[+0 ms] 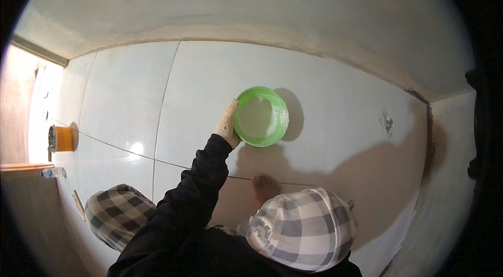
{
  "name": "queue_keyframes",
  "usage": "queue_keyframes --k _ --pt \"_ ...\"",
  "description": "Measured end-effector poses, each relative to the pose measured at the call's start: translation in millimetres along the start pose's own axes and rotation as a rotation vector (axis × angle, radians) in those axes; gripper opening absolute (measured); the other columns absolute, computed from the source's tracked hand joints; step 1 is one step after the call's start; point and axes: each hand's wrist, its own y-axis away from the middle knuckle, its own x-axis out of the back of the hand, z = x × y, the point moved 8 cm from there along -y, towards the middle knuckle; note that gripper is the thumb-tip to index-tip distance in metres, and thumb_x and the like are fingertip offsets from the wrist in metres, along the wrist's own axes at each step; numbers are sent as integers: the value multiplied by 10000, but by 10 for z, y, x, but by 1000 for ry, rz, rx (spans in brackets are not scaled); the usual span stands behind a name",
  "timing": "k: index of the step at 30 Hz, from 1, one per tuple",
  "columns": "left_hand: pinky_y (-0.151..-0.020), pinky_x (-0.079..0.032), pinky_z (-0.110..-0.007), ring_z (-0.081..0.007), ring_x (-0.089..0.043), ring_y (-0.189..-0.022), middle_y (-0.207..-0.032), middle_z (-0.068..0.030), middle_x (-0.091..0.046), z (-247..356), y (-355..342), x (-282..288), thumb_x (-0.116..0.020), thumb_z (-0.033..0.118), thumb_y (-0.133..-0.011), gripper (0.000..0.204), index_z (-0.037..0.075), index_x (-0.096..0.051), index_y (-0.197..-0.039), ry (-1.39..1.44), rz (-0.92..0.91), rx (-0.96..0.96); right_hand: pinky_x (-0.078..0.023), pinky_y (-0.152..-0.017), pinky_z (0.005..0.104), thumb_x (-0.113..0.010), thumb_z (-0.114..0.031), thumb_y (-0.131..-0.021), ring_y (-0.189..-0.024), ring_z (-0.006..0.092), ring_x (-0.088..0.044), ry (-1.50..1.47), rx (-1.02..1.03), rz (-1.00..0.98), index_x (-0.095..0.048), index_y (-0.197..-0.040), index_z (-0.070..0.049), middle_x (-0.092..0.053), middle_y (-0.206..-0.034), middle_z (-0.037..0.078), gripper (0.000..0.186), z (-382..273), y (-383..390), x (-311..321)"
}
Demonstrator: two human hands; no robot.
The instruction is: The person kneels on a tiled floor and uses a trowel to apply a white grout-like substance from a green bowl into the gaps between tiles. They repeatedly scoop the material and spread it along the seams, occasionally repositioning the bowl.
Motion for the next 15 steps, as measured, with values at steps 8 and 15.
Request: queue_keyframes --k 8,15 --pt "-1027 -449 -499 -269 -525 -1250 -1383 -93 -523 -125 -38 78 -422 620 -963 655 132 -461 -1399 142 -42 77 -478 -984 379 -738 -246 -787 -1221 323 -555 20 161 21 -305 -1516 -64 -512 -1394 194 867 -104 -37 -199" --pt "-1012 -437 -588 -331 -499 -1276 -1457 -103 -451 -155 -30 22 -445 631 -946 702 142 -406 -1448 138 -180 152 -466 -1008 394 -727 -260 -801 -1258 348 -528 -1 187 -1 -274 -1528 -69 -498 -1401 220 877 -247 59 -283"
